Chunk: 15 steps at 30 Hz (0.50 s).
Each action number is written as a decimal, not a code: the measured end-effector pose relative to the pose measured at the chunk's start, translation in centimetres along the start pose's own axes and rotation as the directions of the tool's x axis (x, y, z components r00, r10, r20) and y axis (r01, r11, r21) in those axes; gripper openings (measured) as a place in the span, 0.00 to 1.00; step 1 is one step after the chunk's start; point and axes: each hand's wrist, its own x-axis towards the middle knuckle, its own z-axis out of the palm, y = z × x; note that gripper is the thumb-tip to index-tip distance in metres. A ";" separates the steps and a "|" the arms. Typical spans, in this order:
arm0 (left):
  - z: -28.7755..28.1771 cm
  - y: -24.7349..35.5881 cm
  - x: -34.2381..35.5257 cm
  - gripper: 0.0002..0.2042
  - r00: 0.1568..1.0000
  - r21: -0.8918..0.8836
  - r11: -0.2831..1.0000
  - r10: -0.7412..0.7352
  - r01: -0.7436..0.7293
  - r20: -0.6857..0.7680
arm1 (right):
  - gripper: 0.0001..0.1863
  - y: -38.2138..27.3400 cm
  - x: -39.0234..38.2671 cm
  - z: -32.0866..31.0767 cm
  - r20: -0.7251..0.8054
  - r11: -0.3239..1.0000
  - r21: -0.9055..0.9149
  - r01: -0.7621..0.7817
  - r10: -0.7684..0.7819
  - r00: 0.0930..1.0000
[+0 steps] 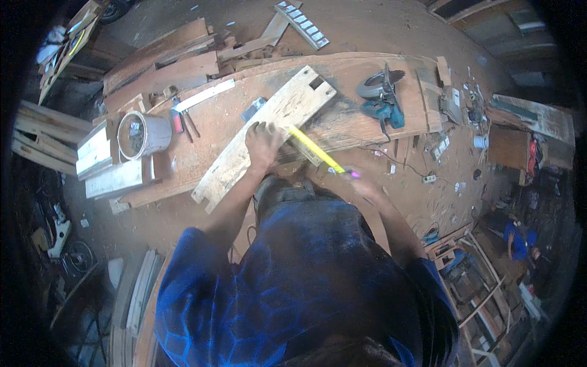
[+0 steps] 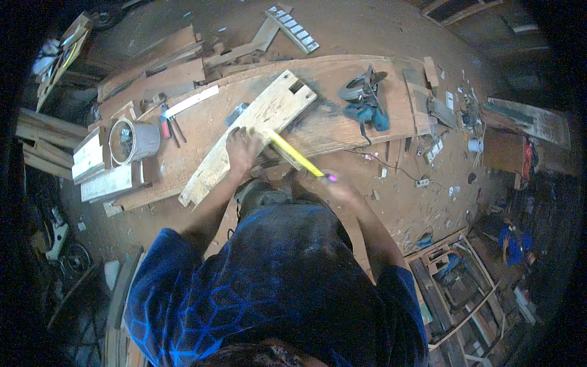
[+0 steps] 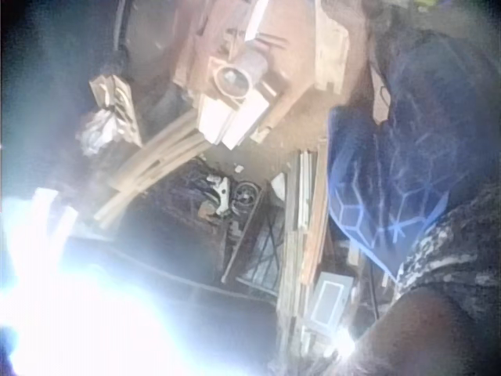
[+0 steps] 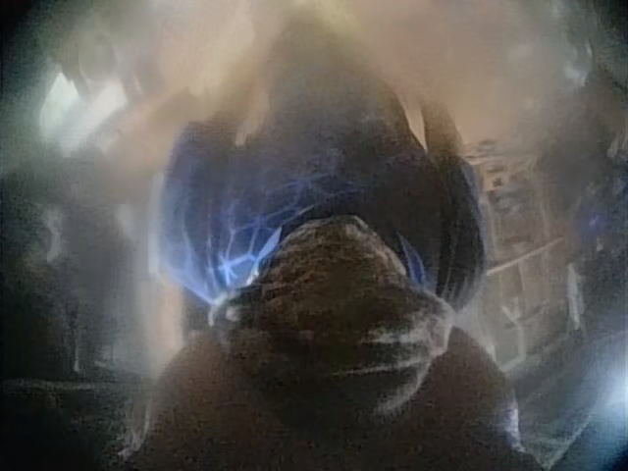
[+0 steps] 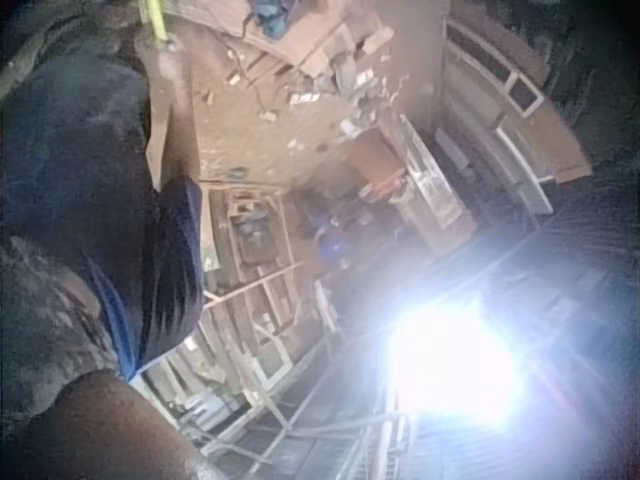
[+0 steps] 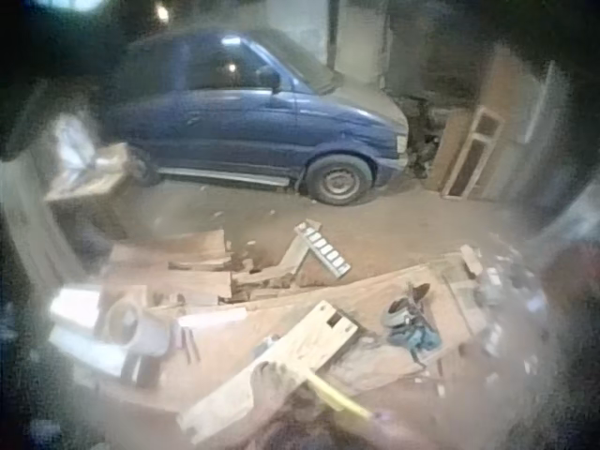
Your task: The person measures a long piece of wood with a tape measure and marks it. They then use a circular saw to cut the wood into smaller sections on a workbench. The person handles the cut pieces and continues cutting the remaining length of the board.
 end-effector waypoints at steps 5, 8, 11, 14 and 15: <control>1.6 -1.4 -1.8 0.45 0.923 0.502 0.833 0.027 -0.232 0.384 | 0.21 3.3 0.5 -2.7 -0.189 0.999 0.046 0.027 -0.018 0.982; 0.2 -1.1 -1.6 0.48 0.892 0.439 0.863 0.030 -0.250 0.450 | 0.23 4.3 1.5 -3.4 -0.258 1.000 0.005 -0.001 0.002 0.966; -3.4 -4.4 -0.3 0.44 0.928 0.178 0.959 0.152 -0.222 0.339 | 0.24 0.3 1.5 -3.2 -0.327 0.972 -0.157 0.177 -0.221 0.919; -9.4 -3.3 5.2 0.37 0.771 -0.131 0.991 0.106 -0.030 0.628 | 0.25 -0.5 2.8 -4.1 -0.364 0.961 -0.124 0.248 -0.276 0.889; -9.8 -5.3 5.3 0.36 0.796 -0.103 0.993 0.110 -0.060 0.595 | 0.25 -3.1 3.4 -3.7 -0.366 0.941 -0.153 0.303 -0.339 0.867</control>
